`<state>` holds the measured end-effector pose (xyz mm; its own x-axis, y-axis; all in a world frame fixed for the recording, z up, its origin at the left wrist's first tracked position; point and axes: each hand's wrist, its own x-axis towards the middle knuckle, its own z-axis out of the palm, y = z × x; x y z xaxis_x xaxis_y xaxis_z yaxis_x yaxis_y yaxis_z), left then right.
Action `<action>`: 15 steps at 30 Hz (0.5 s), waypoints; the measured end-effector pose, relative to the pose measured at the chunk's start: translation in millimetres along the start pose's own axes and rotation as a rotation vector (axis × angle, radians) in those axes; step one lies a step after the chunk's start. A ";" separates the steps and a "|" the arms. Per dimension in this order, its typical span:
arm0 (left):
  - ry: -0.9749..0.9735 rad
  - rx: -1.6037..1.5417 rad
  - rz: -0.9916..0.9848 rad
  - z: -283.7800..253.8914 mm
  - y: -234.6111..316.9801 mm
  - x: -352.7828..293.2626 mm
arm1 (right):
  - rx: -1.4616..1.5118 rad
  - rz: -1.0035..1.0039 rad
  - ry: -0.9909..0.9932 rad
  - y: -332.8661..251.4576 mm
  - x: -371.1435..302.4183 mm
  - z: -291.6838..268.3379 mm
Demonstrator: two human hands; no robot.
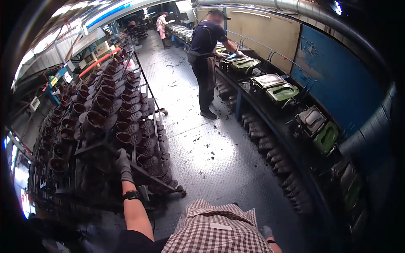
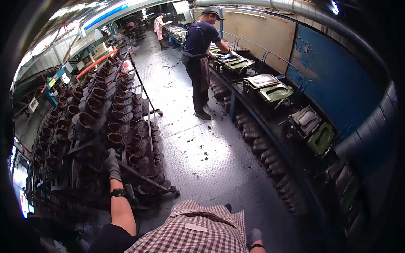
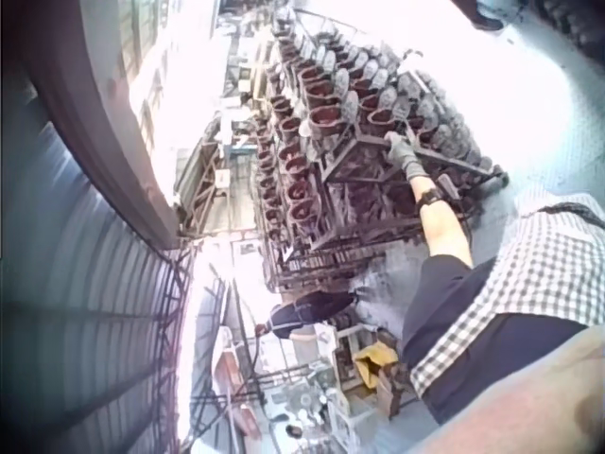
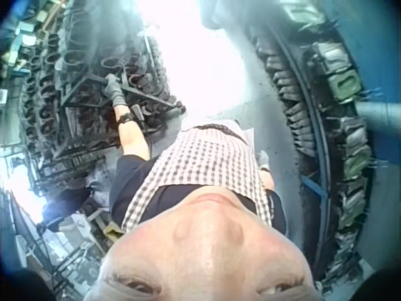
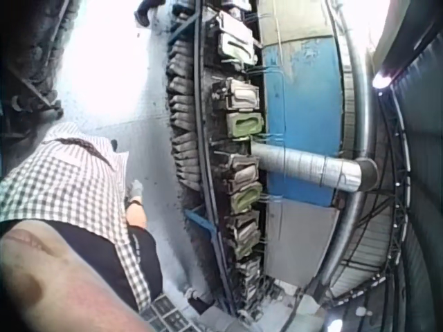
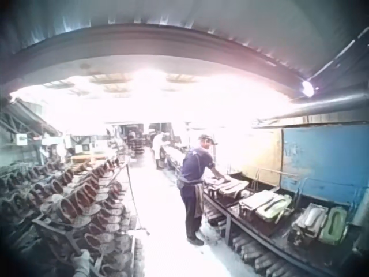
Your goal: Assembling shoe components on a production line, placing soles into molds and attaching uppers.
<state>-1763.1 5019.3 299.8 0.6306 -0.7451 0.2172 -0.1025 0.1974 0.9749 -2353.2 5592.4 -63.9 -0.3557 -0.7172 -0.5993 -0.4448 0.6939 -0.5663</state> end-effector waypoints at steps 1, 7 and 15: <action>0.028 -0.050 -0.040 -9.6 -8.0 4.6 | 0.608 0.286 -0.010 13.4 45.7 -22.4; 0.141 0.206 -0.083 14.7 34.2 -58.6 | 0.922 0.304 0.209 -111.9 165.7 -167.1; 0.217 0.022 0.009 29.8 58.7 -75.0 | 0.943 -0.088 -0.129 -360.1 311.9 -196.6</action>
<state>-1839.3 5067.8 342.2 0.7799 -0.5886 0.2130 -0.1240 0.1882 0.9743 -2465.6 5106.1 64.4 -0.2342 -0.7955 -0.5588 0.3997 0.4452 -0.8013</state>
